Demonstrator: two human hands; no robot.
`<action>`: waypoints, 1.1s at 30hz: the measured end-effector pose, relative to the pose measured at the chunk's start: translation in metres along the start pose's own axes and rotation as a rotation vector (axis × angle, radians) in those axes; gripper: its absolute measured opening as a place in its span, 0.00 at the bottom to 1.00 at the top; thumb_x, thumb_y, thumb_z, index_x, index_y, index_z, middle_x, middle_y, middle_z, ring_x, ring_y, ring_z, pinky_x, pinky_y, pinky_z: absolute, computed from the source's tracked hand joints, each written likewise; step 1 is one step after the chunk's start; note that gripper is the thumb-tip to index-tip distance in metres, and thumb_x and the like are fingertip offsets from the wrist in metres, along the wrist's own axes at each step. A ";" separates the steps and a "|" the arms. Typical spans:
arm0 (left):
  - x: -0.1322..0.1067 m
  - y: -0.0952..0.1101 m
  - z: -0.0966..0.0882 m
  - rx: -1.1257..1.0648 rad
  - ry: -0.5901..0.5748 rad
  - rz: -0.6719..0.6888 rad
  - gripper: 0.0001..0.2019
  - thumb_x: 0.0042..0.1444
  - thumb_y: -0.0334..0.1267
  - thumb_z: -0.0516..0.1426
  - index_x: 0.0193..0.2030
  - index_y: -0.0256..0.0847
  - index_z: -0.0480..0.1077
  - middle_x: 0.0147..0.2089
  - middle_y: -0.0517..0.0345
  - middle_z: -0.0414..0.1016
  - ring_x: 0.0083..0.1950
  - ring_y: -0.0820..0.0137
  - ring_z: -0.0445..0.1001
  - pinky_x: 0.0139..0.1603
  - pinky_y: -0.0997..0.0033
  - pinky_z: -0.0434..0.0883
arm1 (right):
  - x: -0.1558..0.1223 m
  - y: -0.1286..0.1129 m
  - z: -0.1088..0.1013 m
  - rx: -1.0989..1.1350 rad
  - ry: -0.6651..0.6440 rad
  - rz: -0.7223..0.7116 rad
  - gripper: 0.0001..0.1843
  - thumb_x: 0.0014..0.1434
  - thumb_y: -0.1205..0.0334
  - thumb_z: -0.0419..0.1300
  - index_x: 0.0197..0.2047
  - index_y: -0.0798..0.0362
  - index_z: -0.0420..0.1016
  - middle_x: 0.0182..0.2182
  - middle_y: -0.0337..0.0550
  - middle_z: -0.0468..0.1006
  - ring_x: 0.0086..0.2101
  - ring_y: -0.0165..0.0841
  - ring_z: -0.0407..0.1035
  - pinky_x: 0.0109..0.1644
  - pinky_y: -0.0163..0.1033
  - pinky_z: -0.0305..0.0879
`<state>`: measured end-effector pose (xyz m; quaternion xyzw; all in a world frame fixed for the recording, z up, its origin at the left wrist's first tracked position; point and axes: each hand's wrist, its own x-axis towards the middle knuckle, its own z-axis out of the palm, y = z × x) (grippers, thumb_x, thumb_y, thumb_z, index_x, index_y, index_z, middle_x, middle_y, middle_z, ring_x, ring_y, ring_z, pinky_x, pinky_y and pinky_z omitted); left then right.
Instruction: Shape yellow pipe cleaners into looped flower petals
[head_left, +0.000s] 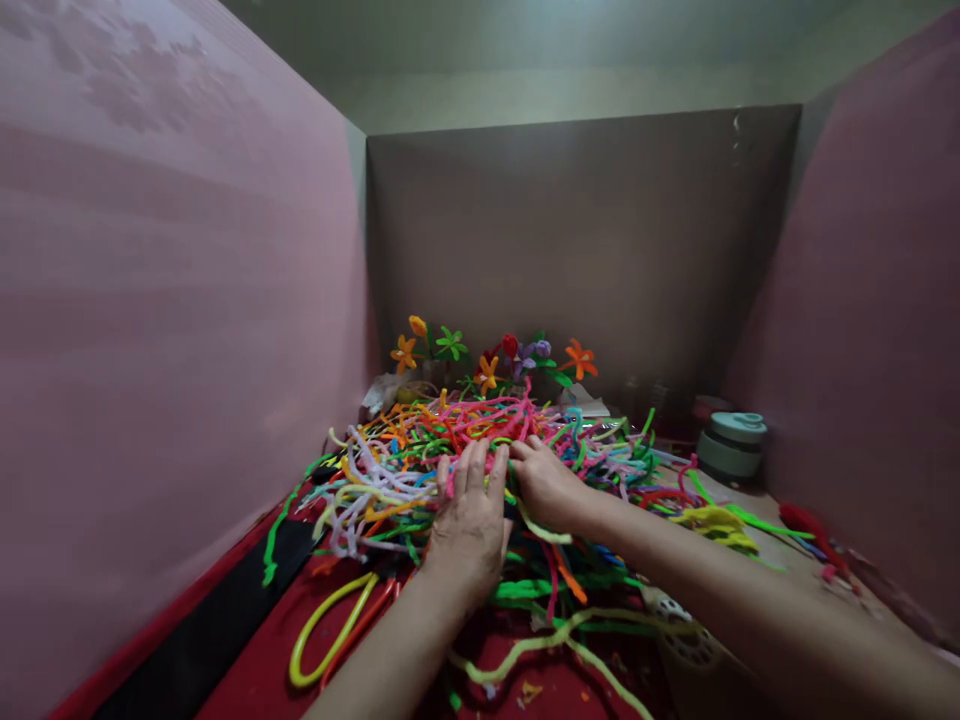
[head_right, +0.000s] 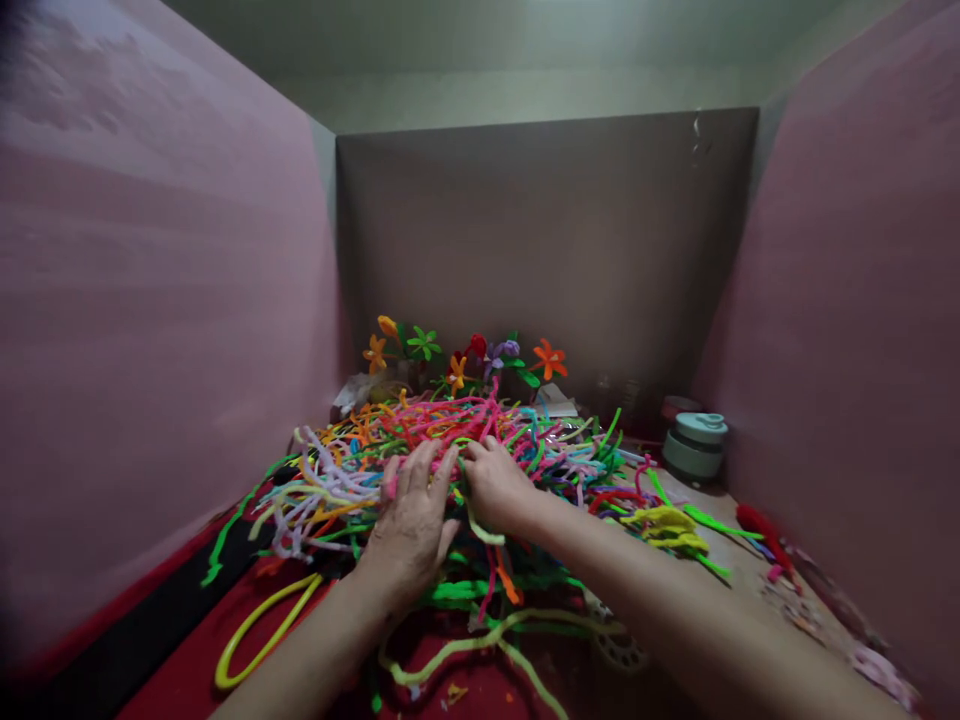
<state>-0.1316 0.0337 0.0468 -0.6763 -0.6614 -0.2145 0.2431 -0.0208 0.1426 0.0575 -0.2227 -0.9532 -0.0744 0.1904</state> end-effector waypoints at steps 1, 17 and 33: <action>0.000 -0.001 0.001 -0.003 -0.016 0.005 0.33 0.49 0.37 0.56 0.62 0.37 0.51 0.65 0.42 0.51 0.66 0.55 0.47 0.63 0.47 0.44 | -0.007 -0.002 0.002 -0.010 0.003 -0.020 0.09 0.54 0.67 0.53 0.35 0.58 0.74 0.35 0.50 0.70 0.38 0.37 0.58 0.45 0.42 0.56; 0.002 0.003 -0.003 0.065 -0.279 0.033 0.19 0.53 0.36 0.52 0.52 0.36 0.64 0.51 0.47 0.67 0.53 0.56 0.61 0.53 0.51 0.60 | -0.030 0.007 0.024 0.061 0.170 -0.107 0.04 0.50 0.67 0.58 0.27 0.57 0.73 0.30 0.48 0.70 0.34 0.36 0.59 0.39 0.39 0.60; 0.005 -0.012 0.007 0.102 -0.301 0.145 0.19 0.53 0.33 0.50 0.52 0.33 0.64 0.56 0.45 0.64 0.51 0.56 0.62 0.50 0.54 0.63 | 0.041 0.012 -0.026 0.089 0.295 0.117 0.18 0.58 0.72 0.47 0.47 0.54 0.71 0.46 0.48 0.70 0.47 0.34 0.61 0.48 0.38 0.58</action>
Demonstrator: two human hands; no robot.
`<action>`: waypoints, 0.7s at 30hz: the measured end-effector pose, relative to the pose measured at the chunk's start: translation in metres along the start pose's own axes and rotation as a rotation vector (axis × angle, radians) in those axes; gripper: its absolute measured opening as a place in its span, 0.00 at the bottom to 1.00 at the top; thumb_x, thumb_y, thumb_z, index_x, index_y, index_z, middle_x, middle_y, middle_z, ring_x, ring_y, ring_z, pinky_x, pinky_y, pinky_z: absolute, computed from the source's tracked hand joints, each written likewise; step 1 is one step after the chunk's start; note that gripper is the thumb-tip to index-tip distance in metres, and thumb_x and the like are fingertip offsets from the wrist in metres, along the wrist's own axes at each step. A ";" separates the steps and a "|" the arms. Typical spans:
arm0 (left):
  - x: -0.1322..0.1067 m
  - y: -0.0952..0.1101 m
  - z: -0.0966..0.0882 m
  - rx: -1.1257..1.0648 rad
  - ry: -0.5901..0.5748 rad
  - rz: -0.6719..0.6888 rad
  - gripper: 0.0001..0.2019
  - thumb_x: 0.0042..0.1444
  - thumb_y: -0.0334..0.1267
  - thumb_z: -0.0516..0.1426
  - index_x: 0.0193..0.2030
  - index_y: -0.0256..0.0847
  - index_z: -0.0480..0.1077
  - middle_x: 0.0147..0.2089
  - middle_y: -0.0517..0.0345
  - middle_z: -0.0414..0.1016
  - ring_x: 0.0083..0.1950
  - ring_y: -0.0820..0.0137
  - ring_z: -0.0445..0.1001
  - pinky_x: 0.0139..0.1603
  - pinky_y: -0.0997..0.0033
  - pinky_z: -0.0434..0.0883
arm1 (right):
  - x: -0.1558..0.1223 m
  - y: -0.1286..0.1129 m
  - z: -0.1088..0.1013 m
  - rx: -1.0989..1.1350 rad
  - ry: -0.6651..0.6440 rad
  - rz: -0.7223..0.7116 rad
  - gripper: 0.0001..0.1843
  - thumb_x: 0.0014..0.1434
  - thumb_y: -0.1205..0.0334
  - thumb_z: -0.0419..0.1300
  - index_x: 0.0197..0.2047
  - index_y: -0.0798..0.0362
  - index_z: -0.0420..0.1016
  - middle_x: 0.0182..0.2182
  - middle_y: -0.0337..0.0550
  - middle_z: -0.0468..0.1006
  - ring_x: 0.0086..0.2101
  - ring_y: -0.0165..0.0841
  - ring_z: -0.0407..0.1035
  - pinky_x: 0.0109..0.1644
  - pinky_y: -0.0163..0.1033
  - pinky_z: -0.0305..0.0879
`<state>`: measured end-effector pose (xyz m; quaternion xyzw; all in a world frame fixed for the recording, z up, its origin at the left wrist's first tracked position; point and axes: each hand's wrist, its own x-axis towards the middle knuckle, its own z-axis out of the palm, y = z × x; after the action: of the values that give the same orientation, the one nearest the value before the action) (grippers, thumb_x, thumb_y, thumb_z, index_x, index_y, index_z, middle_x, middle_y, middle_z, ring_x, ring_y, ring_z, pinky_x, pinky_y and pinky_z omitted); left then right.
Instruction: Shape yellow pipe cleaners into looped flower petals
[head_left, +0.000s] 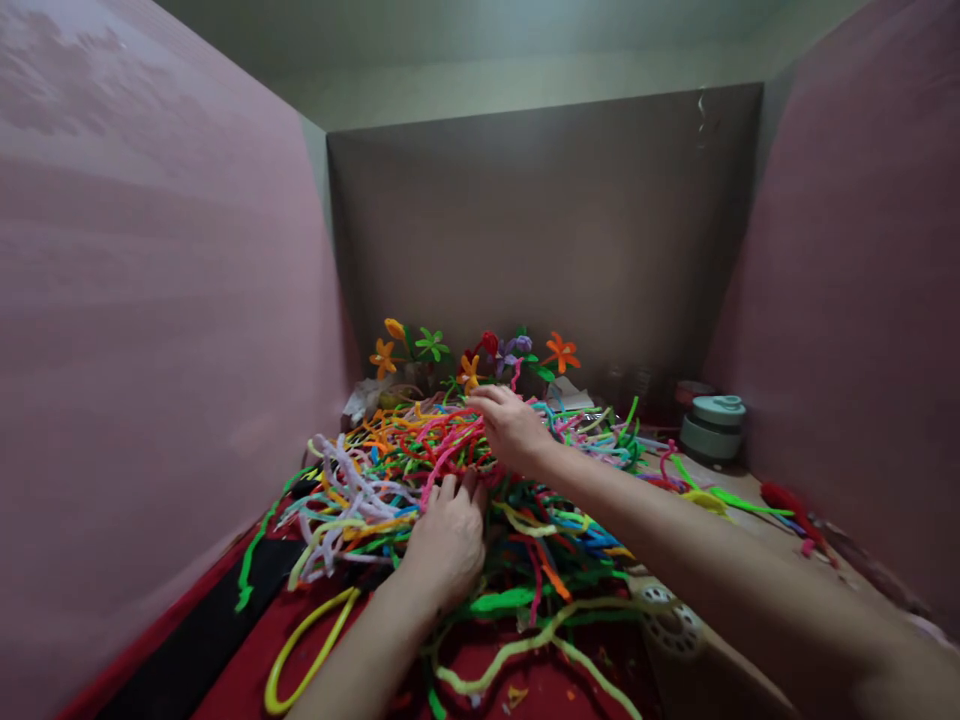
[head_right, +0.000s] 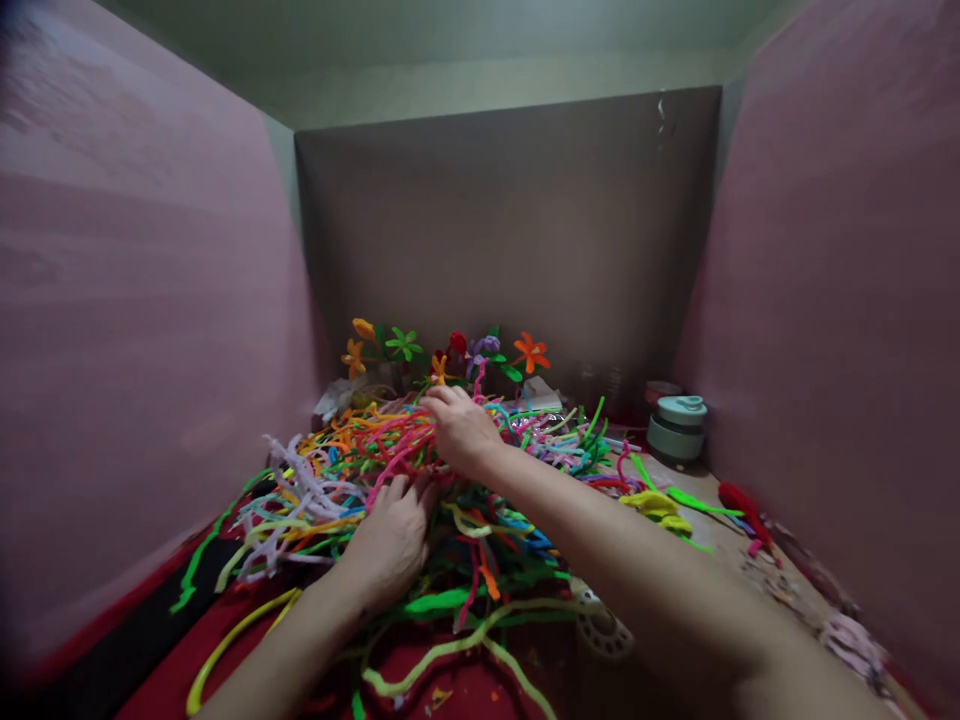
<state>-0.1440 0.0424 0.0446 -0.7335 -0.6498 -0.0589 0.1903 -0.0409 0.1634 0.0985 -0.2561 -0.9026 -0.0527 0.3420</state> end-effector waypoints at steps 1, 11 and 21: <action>0.000 0.002 0.000 -0.009 0.001 -0.008 0.19 0.53 0.34 0.50 0.52 0.33 0.65 0.56 0.44 0.64 0.51 0.56 0.62 0.51 0.55 0.63 | 0.009 0.001 0.004 -0.037 -0.054 0.039 0.17 0.59 0.69 0.47 0.49 0.55 0.69 0.45 0.49 0.71 0.46 0.35 0.61 0.49 0.39 0.57; 0.001 0.007 0.002 -0.086 0.198 -0.224 0.35 0.47 0.35 0.56 0.63 0.38 0.50 0.66 0.46 0.49 0.62 0.54 0.51 0.58 0.51 0.57 | -0.034 0.002 0.024 -0.073 -0.231 -0.175 0.13 0.59 0.60 0.51 0.38 0.54 0.75 0.35 0.49 0.72 0.39 0.38 0.58 0.43 0.43 0.55; 0.000 0.007 0.000 -0.131 -0.022 -0.145 0.25 0.53 0.36 0.51 0.59 0.33 0.59 0.59 0.45 0.60 0.58 0.56 0.56 0.55 0.57 0.63 | -0.065 0.003 0.020 0.051 -0.141 -0.214 0.12 0.57 0.68 0.53 0.42 0.53 0.75 0.40 0.48 0.72 0.41 0.36 0.59 0.45 0.42 0.57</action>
<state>-0.1376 0.0420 0.0428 -0.6959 -0.6981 -0.1069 0.1302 -0.0100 0.1432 0.0411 -0.1525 -0.9476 -0.0479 0.2765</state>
